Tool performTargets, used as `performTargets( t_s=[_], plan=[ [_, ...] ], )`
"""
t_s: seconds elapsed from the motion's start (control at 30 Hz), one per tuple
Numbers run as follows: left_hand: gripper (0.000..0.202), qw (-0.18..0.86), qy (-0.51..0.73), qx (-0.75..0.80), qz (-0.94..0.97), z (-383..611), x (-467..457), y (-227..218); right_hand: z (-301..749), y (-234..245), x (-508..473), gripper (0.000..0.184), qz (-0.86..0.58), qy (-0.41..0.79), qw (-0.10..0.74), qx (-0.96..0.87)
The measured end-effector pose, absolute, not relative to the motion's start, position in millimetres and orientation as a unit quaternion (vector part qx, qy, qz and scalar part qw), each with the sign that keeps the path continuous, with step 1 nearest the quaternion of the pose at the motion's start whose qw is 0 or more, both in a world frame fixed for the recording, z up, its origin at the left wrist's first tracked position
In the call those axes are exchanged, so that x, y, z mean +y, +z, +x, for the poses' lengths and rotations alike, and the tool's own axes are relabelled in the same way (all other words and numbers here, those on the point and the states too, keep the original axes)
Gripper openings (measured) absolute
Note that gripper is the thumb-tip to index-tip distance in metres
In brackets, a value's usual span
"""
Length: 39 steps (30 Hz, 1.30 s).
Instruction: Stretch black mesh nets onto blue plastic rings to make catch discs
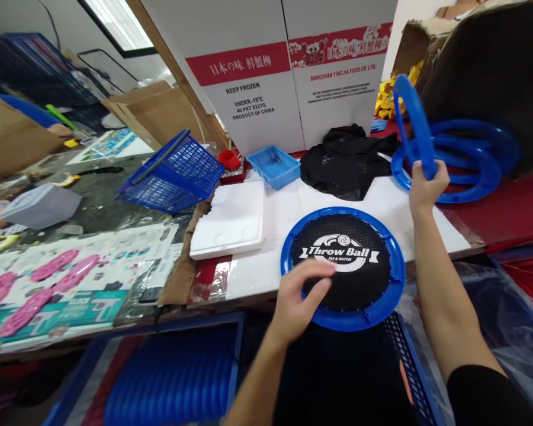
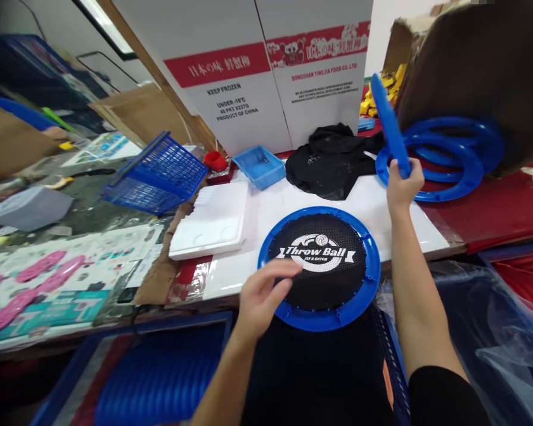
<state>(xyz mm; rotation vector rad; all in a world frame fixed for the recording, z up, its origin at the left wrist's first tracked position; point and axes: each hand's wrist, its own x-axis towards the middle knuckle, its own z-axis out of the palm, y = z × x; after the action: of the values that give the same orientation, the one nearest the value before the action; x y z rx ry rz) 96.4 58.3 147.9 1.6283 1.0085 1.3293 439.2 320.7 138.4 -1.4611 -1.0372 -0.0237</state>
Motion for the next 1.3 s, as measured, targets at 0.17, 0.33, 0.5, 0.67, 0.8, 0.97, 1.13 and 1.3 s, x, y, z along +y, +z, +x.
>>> performTargets(
  t_s=[0.17, 0.33, 0.5, 0.67, 0.8, 0.97, 1.13, 1.3],
  plan=[
    [0.054, 0.544, 0.588, 0.442, 0.404, 131, -65, 55, 413, 165, 279, 0.018, -0.398, 0.155, 0.840, -0.334],
    [0.066, 0.750, 0.460, 0.343, 0.329, 170, -63, -5, 382, 177, 176, 0.020, -0.300, 0.500, 0.764, -0.277],
    [0.077, 0.695, 0.570, 0.347, 0.268, 144, -15, 17, 385, 169, 112, 0.022, -0.411, 0.690, 0.548, -0.232],
    [0.059, 0.703, 0.557, 0.367, 0.247, 129, 3, 43, 389, 168, 97, 0.018, -0.475, 0.667, 0.502, -0.277],
    [0.060, 0.690, 0.600, 0.345, 0.212, 138, 9, 56, 407, 175, 90, 0.027, -0.546, 0.662, 0.406, -0.314],
    [0.055, 0.683, 0.629, 0.319, 0.190, 143, 28, 83, 447, 187, 70, 0.047, -0.557, 0.689, 0.107, -0.452],
    [0.055, 0.692, 0.637, 0.282, 0.192, 149, 46, 115, 440, 217, 65, 0.022, -0.537, 0.314, 0.187, -0.760],
    [0.060, 0.684, 0.664, 0.227, 0.200, 157, 54, 145, 412, 233, 87, 0.068, -0.390, 0.207, 0.160, -0.883]
  ],
)
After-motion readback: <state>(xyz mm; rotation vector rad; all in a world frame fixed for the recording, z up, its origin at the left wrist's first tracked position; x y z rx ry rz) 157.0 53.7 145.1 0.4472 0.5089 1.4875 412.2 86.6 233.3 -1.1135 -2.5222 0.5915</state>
